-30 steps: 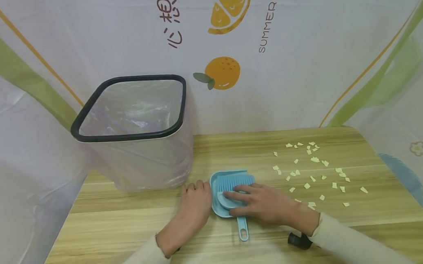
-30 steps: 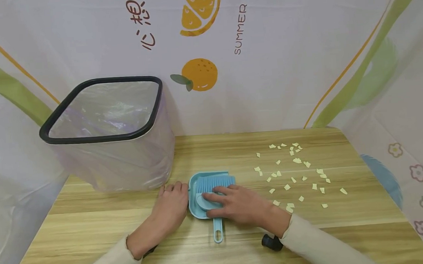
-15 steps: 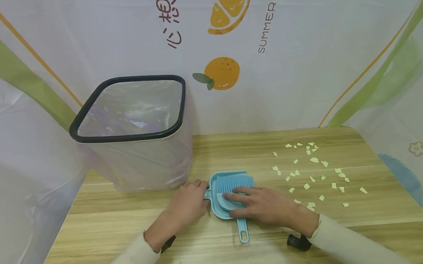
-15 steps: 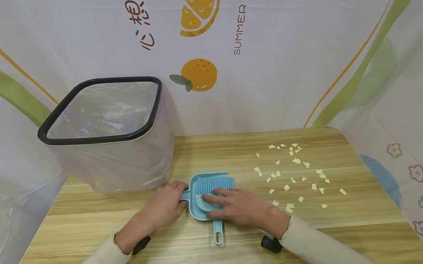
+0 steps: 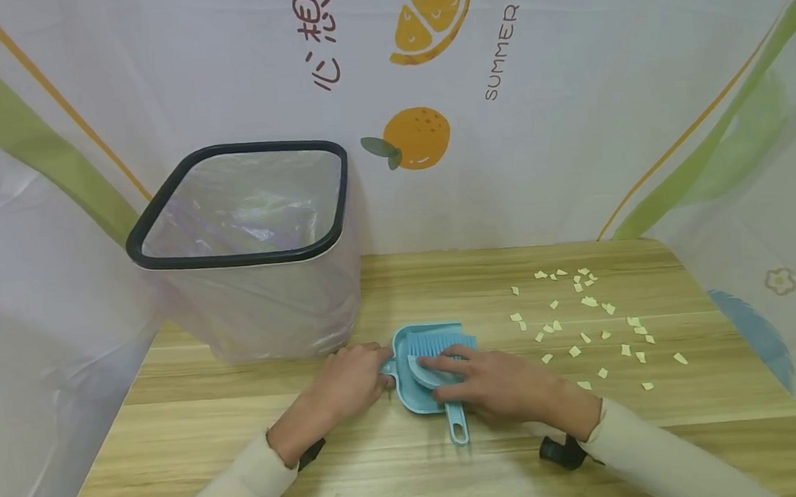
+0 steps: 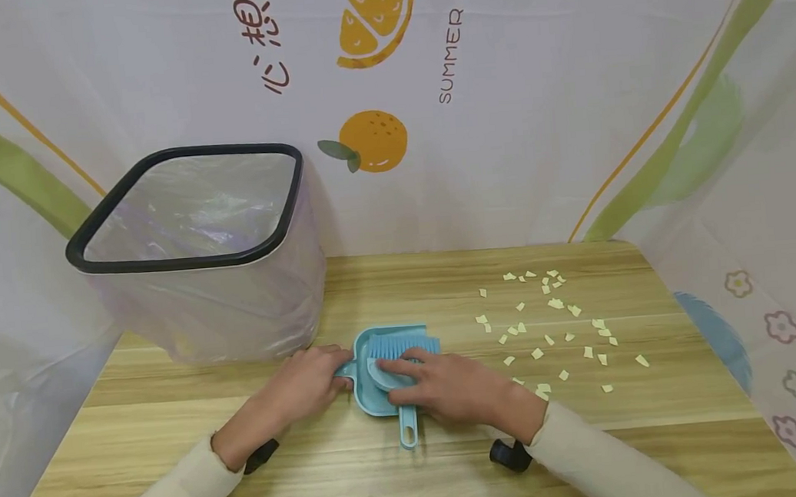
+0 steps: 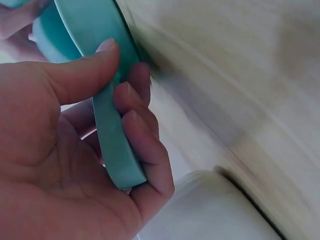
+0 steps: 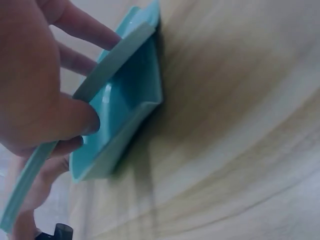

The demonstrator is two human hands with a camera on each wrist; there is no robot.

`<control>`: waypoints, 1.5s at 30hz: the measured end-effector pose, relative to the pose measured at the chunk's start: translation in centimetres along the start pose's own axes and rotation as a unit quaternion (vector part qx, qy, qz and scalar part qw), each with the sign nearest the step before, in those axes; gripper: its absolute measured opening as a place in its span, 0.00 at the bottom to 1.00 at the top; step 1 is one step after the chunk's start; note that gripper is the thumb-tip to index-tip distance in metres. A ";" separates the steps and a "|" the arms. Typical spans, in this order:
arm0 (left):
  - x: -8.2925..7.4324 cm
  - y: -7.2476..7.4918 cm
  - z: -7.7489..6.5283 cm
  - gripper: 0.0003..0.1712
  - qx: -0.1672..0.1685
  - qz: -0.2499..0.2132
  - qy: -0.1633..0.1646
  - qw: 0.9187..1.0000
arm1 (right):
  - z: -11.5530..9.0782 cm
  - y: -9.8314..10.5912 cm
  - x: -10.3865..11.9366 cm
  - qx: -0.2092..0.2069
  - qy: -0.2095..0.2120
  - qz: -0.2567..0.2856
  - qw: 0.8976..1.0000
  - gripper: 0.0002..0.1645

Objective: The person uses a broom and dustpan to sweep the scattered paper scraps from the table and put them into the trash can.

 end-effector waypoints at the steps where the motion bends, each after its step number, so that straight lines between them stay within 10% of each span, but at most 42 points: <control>1: 0.0 0.0 0.0 0.19 0.000 0.004 0.001 1.000 | 0.0 0.2 -0.1 -0.009 -0.002 0.017 1.000 0.18; 13: -0.1 0.1 0.2 0.18 0.002 0.018 0.002 1.000 | -0.3 2.5 -2.3 -0.107 -0.051 0.129 0.985 0.20; 25: -0.2 0.3 0.1 0.16 -0.008 0.013 0.001 1.000 | -2.2 4.5 -5.6 -0.192 -0.179 0.238 0.935 0.11; 45: -0.2 0.4 0.3 0.12 -0.001 0.011 0.003 1.000 | -5.9 4.8 -6.1 -0.191 -0.310 0.270 0.891 0.07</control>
Point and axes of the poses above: each hand's wrist, its own z-axis towards the middle knuckle, its own y-axis out of the back of the hand, x = y × z, the point moved 6 cm from there along z, towards the middle knuckle, and after that the axes turned 13 degrees about x, right-handed, at the moved point
